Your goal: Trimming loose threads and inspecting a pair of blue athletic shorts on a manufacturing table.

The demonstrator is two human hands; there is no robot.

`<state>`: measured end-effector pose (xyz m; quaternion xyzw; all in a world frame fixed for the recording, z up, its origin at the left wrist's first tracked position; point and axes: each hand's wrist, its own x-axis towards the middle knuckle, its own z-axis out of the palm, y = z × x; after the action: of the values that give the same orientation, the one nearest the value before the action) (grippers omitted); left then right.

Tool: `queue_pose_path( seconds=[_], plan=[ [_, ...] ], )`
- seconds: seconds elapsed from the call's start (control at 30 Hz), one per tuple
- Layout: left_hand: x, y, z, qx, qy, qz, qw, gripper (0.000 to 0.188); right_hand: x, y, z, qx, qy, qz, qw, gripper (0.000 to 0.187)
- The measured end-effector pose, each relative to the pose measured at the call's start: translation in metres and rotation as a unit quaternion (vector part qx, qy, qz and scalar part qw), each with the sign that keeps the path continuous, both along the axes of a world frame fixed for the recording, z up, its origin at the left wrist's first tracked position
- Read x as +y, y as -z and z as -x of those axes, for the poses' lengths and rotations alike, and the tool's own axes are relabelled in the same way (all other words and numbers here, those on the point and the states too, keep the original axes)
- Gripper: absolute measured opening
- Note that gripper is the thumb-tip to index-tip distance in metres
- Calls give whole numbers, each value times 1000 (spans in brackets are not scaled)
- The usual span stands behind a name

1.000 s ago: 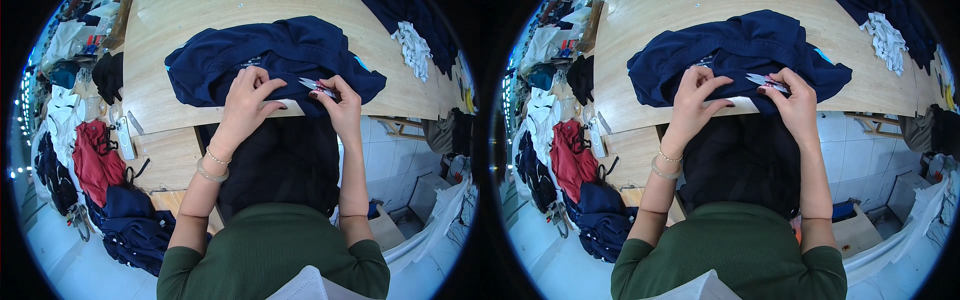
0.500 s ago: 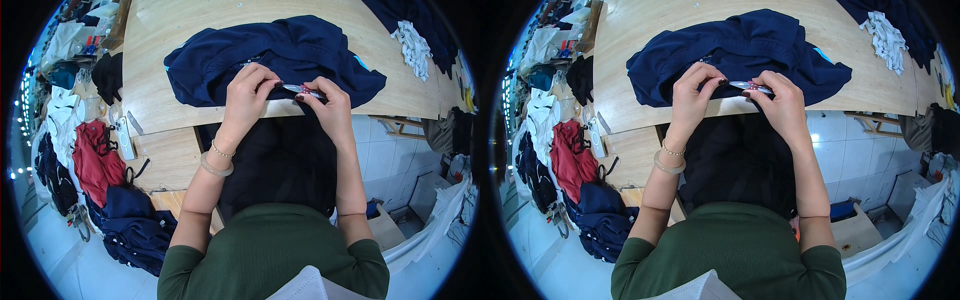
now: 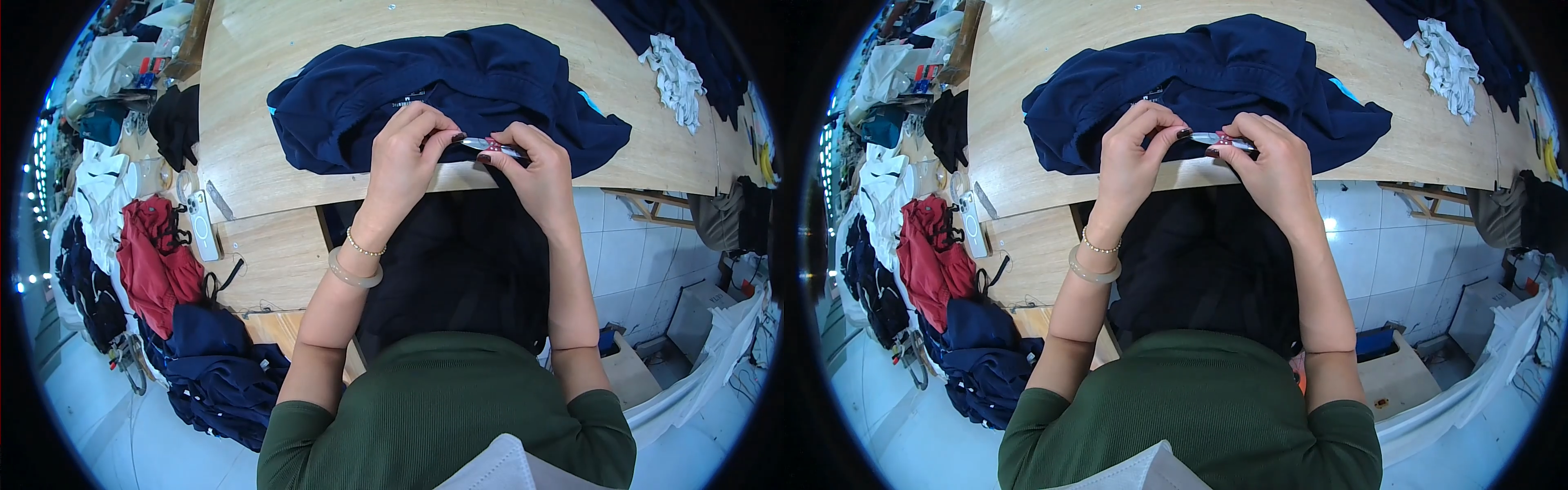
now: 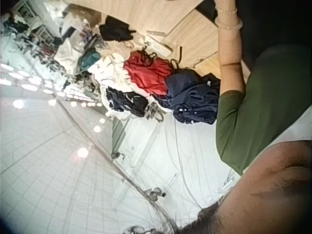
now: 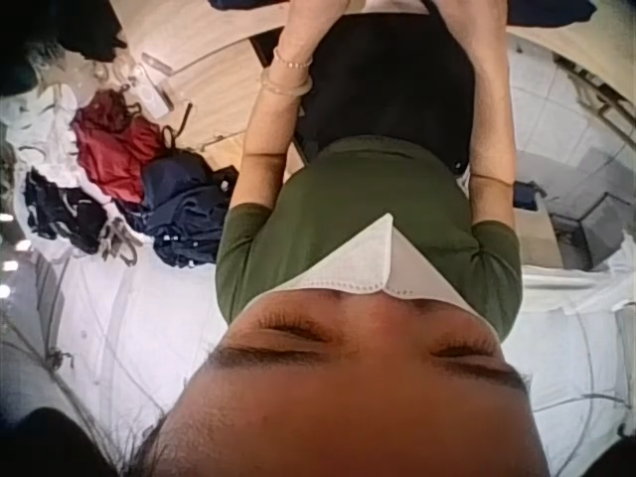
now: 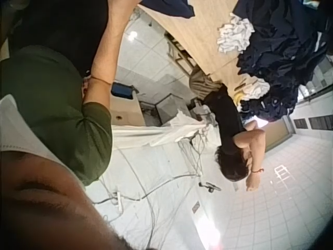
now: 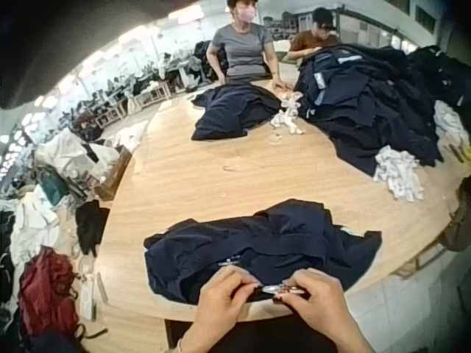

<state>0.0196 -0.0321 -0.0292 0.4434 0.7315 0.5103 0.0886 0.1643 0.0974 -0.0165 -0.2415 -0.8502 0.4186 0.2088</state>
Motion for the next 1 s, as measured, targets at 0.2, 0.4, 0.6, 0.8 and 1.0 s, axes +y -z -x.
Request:
queue_pose_path(
  seconds=[0.2,0.4,0.6,0.8,1.0],
  plan=[
    [-3,-4,1,-17,-3,-2,1000,5,0,-4,1,4,8,4,1000,20],
    [-17,-9,9,-23,-19,-41,999,7,14,-1,-13,16,39,68,997,13],
    [-20,-18,7,63,52,13,997,17,19,1,-22,17,49,90,995,17],
    [-14,-9,12,143,91,52,984,19,12,3,-18,16,26,87,996,21],
    [-9,-12,18,79,77,53,993,10,7,-2,-7,-11,-11,55,998,23]
  ],
)
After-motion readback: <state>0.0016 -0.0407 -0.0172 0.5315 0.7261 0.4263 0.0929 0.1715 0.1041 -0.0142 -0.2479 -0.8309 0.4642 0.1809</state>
